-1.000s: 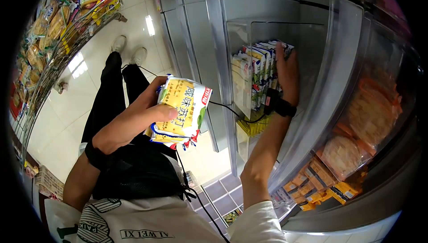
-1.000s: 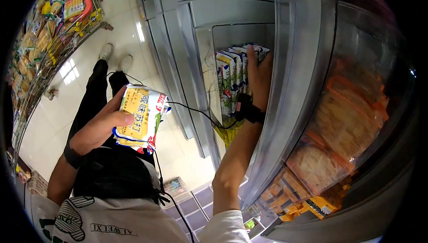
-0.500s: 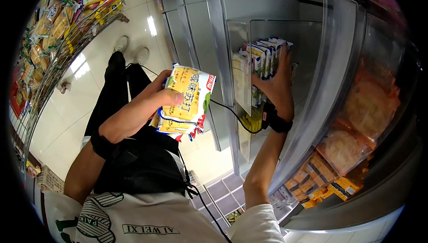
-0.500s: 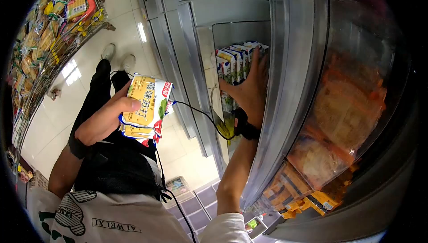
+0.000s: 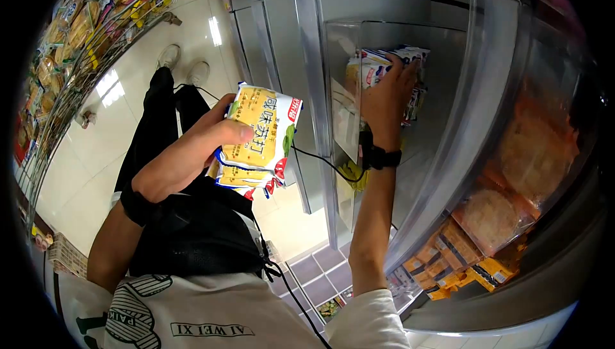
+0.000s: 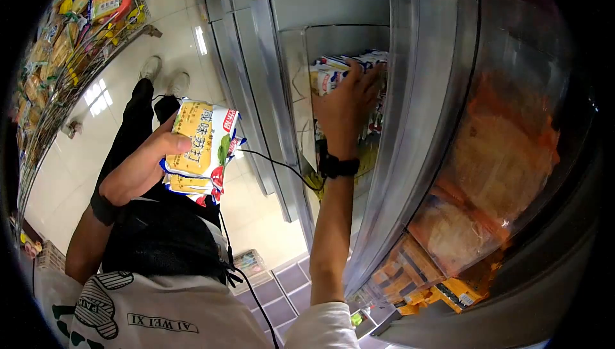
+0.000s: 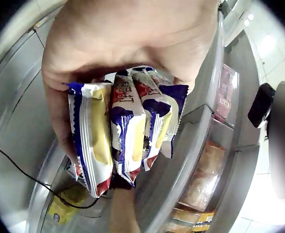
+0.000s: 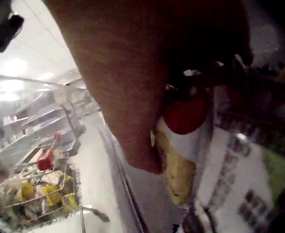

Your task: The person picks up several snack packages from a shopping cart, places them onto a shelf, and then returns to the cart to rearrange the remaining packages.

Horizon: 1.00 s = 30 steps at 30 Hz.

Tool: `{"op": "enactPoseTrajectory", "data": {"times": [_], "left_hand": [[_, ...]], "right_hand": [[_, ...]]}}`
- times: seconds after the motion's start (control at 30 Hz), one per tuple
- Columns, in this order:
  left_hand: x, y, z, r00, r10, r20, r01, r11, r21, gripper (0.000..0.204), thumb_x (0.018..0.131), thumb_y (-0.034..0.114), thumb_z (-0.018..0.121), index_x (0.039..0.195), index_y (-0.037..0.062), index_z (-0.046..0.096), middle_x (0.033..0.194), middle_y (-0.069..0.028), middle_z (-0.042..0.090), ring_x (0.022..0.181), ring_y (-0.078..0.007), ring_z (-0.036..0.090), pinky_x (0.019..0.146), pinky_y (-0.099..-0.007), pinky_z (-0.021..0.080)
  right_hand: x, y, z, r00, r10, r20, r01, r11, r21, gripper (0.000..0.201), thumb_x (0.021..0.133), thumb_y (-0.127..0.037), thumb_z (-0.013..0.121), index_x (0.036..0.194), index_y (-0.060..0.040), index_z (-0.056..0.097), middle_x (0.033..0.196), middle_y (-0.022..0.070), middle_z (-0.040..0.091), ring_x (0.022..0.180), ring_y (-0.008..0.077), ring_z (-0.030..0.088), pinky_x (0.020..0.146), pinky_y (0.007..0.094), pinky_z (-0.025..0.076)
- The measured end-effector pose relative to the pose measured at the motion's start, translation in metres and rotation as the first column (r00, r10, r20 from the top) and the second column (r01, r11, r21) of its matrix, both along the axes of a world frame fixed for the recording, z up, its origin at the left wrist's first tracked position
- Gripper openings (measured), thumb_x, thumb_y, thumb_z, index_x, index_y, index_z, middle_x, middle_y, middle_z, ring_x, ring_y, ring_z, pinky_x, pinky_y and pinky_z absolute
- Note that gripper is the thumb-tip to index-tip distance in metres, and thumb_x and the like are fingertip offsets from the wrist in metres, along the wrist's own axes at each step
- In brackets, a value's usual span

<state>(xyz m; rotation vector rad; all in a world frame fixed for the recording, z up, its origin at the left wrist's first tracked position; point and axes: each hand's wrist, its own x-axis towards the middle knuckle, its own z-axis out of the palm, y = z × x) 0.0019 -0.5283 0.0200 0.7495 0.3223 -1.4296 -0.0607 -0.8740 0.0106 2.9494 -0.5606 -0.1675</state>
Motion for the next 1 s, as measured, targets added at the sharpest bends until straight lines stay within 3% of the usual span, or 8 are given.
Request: {"op": "enactPoseTrajectory", "data": {"times": [0.27,0.37,0.5,0.6,0.67,0.8,0.87,1.0], "left_hand": [[-0.002,0.000,-0.005,1.000,0.013,-0.012,-0.013,1.000,0.009,0.077,0.094,0.020,0.058,0.161,0.0007,0.025,0.149,-0.0148,0.053,0.134,-0.0231,0.056,0.115,-0.0377,0.044],[-0.001,-0.003,-0.002,1.000,0.001,-0.014,-0.001,1.000,0.013,0.078,0.094,0.020,0.058,0.162,0.0007,0.025,0.149,-0.0150,0.053,0.135,-0.0227,0.056,0.115,-0.0374,0.044],[0.003,-0.011,-0.003,1.000,-0.011,0.014,0.011,1.000,-0.015,0.078,0.094,0.020,0.059,0.162,0.0009,0.025,0.148,-0.0152,0.053,0.134,-0.0224,0.057,0.115,-0.0375,0.044],[0.005,-0.012,0.000,0.999,0.013,0.046,-0.013,1.000,-0.013,0.079,0.094,0.028,0.066,0.155,-0.0025,0.028,0.135,-0.0160,0.059,0.121,-0.0200,0.063,0.106,-0.0330,0.048],[0.007,-0.011,0.002,0.999,0.025,0.039,-0.024,1.000,-0.017,0.079,0.094,0.028,0.066,0.156,-0.0027,0.028,0.135,-0.0160,0.059,0.121,-0.0197,0.063,0.106,-0.0327,0.048],[0.012,-0.010,0.006,0.999,0.048,-0.004,-0.048,0.999,0.010,0.078,0.095,0.028,0.065,0.156,-0.0024,0.028,0.135,-0.0156,0.059,0.121,-0.0189,0.063,0.105,-0.0326,0.049],[0.014,-0.010,0.006,0.999,0.049,-0.005,-0.049,0.999,-0.011,0.077,0.095,0.028,0.065,0.156,-0.0019,0.028,0.135,-0.0151,0.059,0.121,-0.0189,0.063,0.104,-0.0330,0.050],[0.013,-0.009,0.007,1.000,0.026,-0.011,-0.026,0.999,-0.024,0.074,0.095,0.028,0.065,0.154,-0.0006,0.030,0.133,-0.0136,0.061,0.119,-0.0190,0.065,0.102,-0.0340,0.053]], "right_hand": [[0.009,-0.044,0.006,0.996,-0.070,0.059,0.070,0.998,0.001,0.094,0.075,-0.034,0.092,0.148,-0.0011,0.043,0.147,0.0329,0.047,0.135,0.0466,0.050,0.112,0.0501,0.043],[0.003,-0.056,-0.005,0.973,-0.150,0.174,0.133,0.985,0.107,0.117,0.072,-0.045,0.093,0.158,0.0000,0.029,0.161,0.0302,0.033,0.148,0.0496,0.034,0.120,0.0582,0.032],[0.015,-0.031,0.008,0.956,-0.254,0.149,0.253,0.967,0.022,0.110,0.073,-0.042,0.094,0.153,0.0016,0.032,0.155,0.0297,0.039,0.142,0.0443,0.042,0.114,0.0548,0.040],[0.017,-0.022,0.018,0.954,-0.241,0.178,0.258,0.963,-0.080,0.073,0.079,-0.032,0.091,0.132,0.0010,0.052,0.130,0.0250,0.061,0.117,0.0341,0.063,0.093,0.0458,0.052],[0.012,-0.022,0.033,0.951,-0.309,-0.006,0.303,0.929,0.213,0.037,0.086,-0.020,0.086,0.102,0.0007,0.060,0.094,0.0169,0.071,0.085,0.0256,0.070,0.071,0.0384,0.053],[0.004,-0.004,0.044,0.955,-0.295,0.035,0.272,0.914,0.300,0.022,0.094,-0.017,0.078,0.099,0.0021,0.067,0.078,0.0112,0.072,0.073,0.0188,0.071,0.066,0.0319,0.054],[-0.001,-0.010,0.033,0.933,-0.349,0.089,0.202,0.712,0.672,0.029,0.100,-0.018,0.072,0.119,0.0041,0.069,0.099,0.0117,0.077,0.088,0.0145,0.072,0.077,0.0278,0.056],[-0.002,-0.029,0.017,0.898,-0.434,-0.072,0.275,0.427,0.861,0.038,0.104,-0.017,0.066,0.136,0.0037,0.065,0.114,0.0126,0.076,0.098,0.0121,0.071,0.085,0.0254,0.056]]}}
